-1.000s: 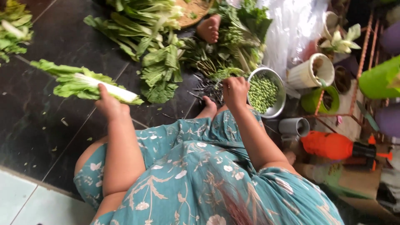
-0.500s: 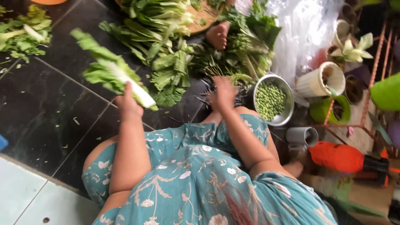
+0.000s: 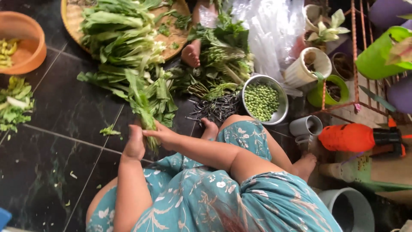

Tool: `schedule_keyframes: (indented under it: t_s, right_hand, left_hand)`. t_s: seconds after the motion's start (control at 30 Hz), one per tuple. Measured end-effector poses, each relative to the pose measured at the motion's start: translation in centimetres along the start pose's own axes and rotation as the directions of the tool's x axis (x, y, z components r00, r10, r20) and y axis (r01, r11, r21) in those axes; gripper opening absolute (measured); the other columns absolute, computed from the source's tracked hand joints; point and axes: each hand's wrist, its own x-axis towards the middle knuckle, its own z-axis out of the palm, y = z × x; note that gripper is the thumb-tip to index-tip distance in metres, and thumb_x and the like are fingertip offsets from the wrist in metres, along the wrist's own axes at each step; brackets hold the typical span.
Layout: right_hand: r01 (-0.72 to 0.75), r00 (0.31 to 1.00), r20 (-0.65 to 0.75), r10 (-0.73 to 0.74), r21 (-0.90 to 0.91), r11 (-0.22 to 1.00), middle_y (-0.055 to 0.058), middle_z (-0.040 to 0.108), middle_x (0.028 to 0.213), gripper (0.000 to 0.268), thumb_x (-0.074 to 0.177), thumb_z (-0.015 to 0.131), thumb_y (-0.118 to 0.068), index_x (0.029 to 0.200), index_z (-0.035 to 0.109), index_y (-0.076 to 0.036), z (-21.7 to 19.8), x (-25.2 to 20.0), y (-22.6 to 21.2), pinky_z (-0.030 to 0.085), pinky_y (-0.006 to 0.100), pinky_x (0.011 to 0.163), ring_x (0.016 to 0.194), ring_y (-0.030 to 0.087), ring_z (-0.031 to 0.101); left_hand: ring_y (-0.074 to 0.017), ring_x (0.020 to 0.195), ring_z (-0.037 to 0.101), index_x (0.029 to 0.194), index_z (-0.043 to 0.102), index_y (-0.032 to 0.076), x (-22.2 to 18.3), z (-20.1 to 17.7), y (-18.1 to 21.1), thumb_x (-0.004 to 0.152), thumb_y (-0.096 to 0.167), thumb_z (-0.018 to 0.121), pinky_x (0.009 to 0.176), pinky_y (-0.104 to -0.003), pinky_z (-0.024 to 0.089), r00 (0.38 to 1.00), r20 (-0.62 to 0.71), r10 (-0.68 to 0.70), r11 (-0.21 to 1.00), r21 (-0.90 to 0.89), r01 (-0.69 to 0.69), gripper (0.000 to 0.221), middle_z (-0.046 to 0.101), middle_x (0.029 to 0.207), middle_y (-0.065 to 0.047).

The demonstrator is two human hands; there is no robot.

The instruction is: Sorting and cleaning leafy green vegetables and peas on the floor

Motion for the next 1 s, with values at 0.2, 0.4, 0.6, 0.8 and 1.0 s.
schedule_keyframes:
  t_s: [0.2, 0.4, 0.6, 0.8, 1.0]
  right_hand:
    - [-0.114, 0.989, -0.071, 0.130, 0.198, 0.974, 0.021, 0.074, 0.102, 0.040, 0.087, 0.084, -0.008, 0.123, 0.069, -0.004, -4.9, -1.1, 2.6, 0.061, 0.056, 0.079, 0.089, 0.036, 0.075]
    - [-0.141, 0.967, -0.141, 0.212, 0.398, 0.907, 0.023, 0.075, 0.105, 0.051, 0.080, 0.087, -0.003, 0.127, 0.067, -0.006, -4.5, -2.8, -2.5, 0.058, 0.060, 0.082, 0.093, 0.042, 0.075]
    - [-0.021, 0.961, -0.232, 0.147, 0.470, 0.883, 0.015, 0.078, 0.097, 0.033, 0.081, 0.082, -0.015, 0.111, 0.073, -0.006, -4.8, -5.1, -15.0, 0.063, 0.047, 0.079, 0.085, 0.028, 0.077]
    - [0.479, 0.623, -0.741, -0.250, 0.108, 0.871, 0.022, 0.054, 0.127, 0.048, 0.083, 0.073, -0.021, 0.124, 0.060, 0.000, -15.7, -3.9, -26.2, 0.035, 0.052, 0.100, 0.118, 0.037, 0.048]
    - [0.639, 0.214, -0.706, -0.676, -0.422, 0.643, 0.007, 0.061, 0.108, 0.028, 0.104, 0.056, -0.007, 0.131, 0.050, -0.005, -21.2, -2.7, -36.2, 0.060, 0.025, 0.063, 0.080, 0.015, 0.064]
  left_hand:
    - [-0.0367, 0.155, -0.001, 0.165, 0.026, 0.015, 3.5, -5.8, -5.8, 0.097, 0.056, 0.058, 0.126, -0.057, -0.002, 0.950, 0.214, -0.228, 0.764, 0.644, 0.038, 0.085, 0.011, 0.169, -0.013]
    - [-0.0320, 0.157, 0.009, 0.166, 0.022, 0.024, 2.1, -4.2, -2.1, 0.089, 0.043, 0.064, 0.122, -0.052, 0.018, 0.910, 0.357, -0.212, 0.963, 0.233, 0.132, 0.089, 0.014, 0.173, -0.011]
    - [-0.0351, 0.143, 0.042, 0.162, 0.033, 0.015, 4.9, -10.5, -6.3, 0.102, 0.033, 0.045, 0.101, -0.053, 0.040, 0.987, 0.010, -0.163, 0.979, -0.119, 0.163, 0.064, 0.043, 0.158, -0.018]
    - [-0.0279, 0.133, 0.048, 0.153, 0.038, 0.009, 4.5, -9.1, -5.2, 0.103, 0.047, 0.043, 0.105, -0.046, 0.036, 0.944, -0.243, -0.225, 0.974, -0.052, 0.219, 0.063, 0.049, 0.147, -0.015]
    - [-0.0314, 0.132, 0.049, 0.151, 0.040, 0.003, 4.7, -8.3, -5.2, 0.110, 0.036, 0.038, 0.104, -0.049, 0.037, 0.918, -0.329, -0.223, 0.968, 0.039, 0.249, 0.052, 0.050, 0.144, -0.020]
